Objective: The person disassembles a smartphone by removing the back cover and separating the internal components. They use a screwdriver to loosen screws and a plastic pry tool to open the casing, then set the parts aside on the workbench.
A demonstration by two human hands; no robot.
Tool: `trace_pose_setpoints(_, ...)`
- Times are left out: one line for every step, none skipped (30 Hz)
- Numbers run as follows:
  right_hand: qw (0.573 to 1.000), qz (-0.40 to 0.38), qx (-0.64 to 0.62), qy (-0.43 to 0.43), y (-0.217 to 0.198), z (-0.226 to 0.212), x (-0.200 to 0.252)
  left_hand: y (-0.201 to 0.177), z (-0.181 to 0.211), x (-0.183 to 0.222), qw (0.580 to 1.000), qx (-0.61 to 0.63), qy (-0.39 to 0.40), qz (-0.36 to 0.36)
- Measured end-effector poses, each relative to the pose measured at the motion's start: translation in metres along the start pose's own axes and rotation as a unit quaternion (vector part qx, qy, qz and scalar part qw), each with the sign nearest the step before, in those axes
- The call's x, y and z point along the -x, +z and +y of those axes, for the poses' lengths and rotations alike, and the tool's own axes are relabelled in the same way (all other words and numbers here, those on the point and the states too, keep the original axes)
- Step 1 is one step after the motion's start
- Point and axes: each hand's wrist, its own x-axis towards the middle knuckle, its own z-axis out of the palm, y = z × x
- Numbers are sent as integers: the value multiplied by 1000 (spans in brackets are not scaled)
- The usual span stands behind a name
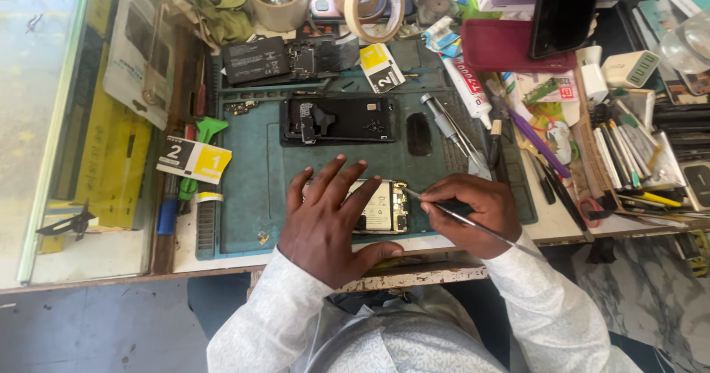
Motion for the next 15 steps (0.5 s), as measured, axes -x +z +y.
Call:
trace_pose_setpoints(1000, -1, 6, -3, 0, 0, 0, 3, 0, -2, 1000, 2, -1, -10)
trace_pose_setpoints(1000, -1, 10, -6, 0, 0, 0, 5, 0, -3, 1000, -7, 0, -17)
trace_pose_setpoints(1000, -1, 14, -8, 0, 0, 0, 6, -2, -4, 1000, -16, 2, -25)
trace_pose_setpoints(1000, -1, 19, -11, 0, 0, -1, 7, -3, -4, 999, -25, 4, -32)
trace_pose_setpoints(1000, -2, 21, -9, 1, 1, 0, 9, -4, -3, 999, -25, 3, -32)
trace_pose_setpoints(1000, -3, 22, -7, 1, 1, 0, 10, -5, -1, 999, -26, 3, -31)
trace_pose_setpoints(1000, -4, 23, -6, 1, 2, -1, 11, -6, 0, 999, -27, 1, -30)
trace_pose_setpoints(1000, -5, 26, -4, 1, 2, -1, 12, -6, 0, 999, -25, 3, -27)
trace_pose_setpoints(1000, -5, 27, -3, 1, 1, -1, 12, -6, 1, 999, -23, 5, -23)
trace_pose_setpoints(1000, -5, 28, -2, 1, 1, -1, 13, -6, 1, 1000, -22, 7, -20)
trace_pose_setpoints(1000, -7, 25, 0, 1, 0, -1, 13, -6, 1, 1000, -23, 7, -18)
trace_pose_setpoints(1000, -8, 23, 3, 0, 0, -1, 13, -5, 2, 1000, -23, 7, -17)
trace_pose_setpoints(1000, -10, 20, 6, 0, 0, -1, 13, -5, 2, 1000, -23, 7, -16)
trace_pose_setpoints(1000, -10, 19, 5, 0, 0, -1, 13, -5, 2, 1000, -23, 6, -17)
trace_pose_setpoints(1000, -10, 18, 4, 0, 1, -2, 12, -5, 1, 1000, -23, 6, -18)
